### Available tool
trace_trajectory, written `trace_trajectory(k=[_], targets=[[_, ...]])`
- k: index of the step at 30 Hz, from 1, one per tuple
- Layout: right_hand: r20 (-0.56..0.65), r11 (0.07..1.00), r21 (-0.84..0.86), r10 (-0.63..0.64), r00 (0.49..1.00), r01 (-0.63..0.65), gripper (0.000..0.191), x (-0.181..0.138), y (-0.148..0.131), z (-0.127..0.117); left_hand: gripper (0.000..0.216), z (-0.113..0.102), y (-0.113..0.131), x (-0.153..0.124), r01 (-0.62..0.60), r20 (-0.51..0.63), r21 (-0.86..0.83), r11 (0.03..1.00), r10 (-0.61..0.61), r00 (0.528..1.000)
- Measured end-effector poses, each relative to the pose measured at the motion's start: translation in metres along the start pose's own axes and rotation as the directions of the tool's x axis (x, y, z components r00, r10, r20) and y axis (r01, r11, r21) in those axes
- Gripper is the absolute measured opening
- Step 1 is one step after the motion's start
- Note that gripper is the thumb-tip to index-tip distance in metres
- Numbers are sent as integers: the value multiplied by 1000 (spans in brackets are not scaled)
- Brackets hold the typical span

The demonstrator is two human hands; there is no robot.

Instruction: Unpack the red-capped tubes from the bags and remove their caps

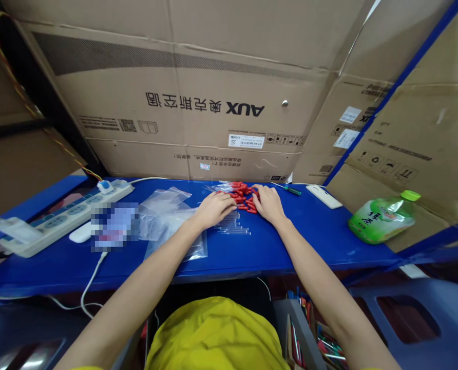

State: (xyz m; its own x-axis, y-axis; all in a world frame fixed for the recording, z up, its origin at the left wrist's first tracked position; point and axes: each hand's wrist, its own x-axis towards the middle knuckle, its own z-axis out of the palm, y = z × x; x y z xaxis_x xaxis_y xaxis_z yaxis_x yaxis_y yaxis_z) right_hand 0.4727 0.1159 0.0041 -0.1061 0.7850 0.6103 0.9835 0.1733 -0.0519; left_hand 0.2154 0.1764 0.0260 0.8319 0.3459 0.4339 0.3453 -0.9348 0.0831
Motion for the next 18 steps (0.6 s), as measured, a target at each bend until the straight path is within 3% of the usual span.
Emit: trace_trajectory(k=[18], targets=[[30, 999, -5, -50, 998, 50, 27, -7, 1, -5, 16, 13, -6, -6, 184, 92, 58, 981, -189, 978]])
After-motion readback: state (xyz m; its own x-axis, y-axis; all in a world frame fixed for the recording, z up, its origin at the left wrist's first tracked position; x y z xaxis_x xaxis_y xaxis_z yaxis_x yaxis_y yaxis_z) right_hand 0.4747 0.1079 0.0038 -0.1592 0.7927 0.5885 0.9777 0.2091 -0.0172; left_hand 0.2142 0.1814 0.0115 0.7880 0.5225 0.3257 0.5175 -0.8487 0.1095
